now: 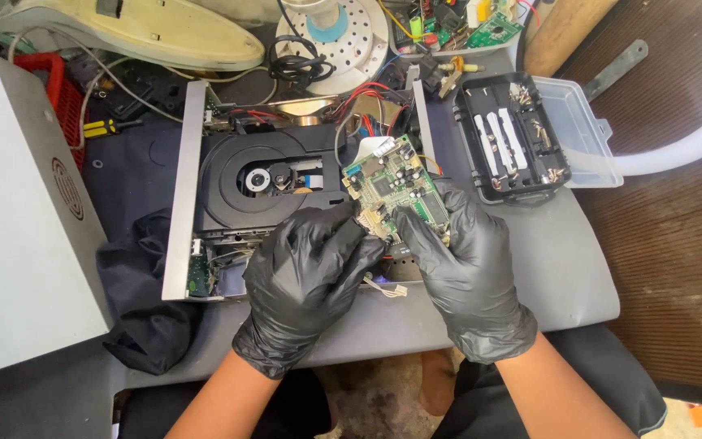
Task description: Handling and inspecting a motherboard while connecting ribbon cables inside an electronic device.
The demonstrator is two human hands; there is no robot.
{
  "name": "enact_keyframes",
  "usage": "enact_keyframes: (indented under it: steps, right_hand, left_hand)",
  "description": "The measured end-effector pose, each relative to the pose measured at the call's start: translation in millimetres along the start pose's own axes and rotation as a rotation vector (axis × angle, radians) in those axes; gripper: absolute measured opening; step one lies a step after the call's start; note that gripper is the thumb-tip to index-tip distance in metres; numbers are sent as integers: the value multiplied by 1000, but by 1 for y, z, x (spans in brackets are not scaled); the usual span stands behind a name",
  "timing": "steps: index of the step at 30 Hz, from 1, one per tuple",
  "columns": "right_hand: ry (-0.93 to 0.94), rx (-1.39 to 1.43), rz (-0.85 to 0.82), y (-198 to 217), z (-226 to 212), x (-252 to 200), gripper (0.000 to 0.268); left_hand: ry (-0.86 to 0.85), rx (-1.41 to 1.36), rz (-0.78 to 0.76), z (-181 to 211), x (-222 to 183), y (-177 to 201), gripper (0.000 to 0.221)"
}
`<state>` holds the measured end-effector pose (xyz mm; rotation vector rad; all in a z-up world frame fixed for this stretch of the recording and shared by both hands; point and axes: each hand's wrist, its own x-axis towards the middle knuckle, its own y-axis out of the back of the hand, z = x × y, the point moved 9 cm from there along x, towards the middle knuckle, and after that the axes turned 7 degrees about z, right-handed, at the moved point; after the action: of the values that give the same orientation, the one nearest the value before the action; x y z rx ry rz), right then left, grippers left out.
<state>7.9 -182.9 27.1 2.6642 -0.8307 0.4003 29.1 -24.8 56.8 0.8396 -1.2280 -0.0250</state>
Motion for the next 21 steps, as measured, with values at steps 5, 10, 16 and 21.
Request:
enact_keyframes:
  steps: [5, 10, 16, 21]
  right_hand:
    - [-17, 6, 26, 0, -9, 0, 40]
    - [-28, 35, 78, 2, 8, -3, 30]
    - [-88, 157, 57, 0, 8, -3, 29]
    - [15, -16, 32, -2, 0, -8, 36]
  left_hand:
    - [44, -162, 5, -5, -1, 5, 12]
    - [128, -156, -89, -9, 0, -1, 20]
    - [411, -225, -190, -26, -6, -13, 54]
    - [179, -351, -5, -9, -1, 6, 21]
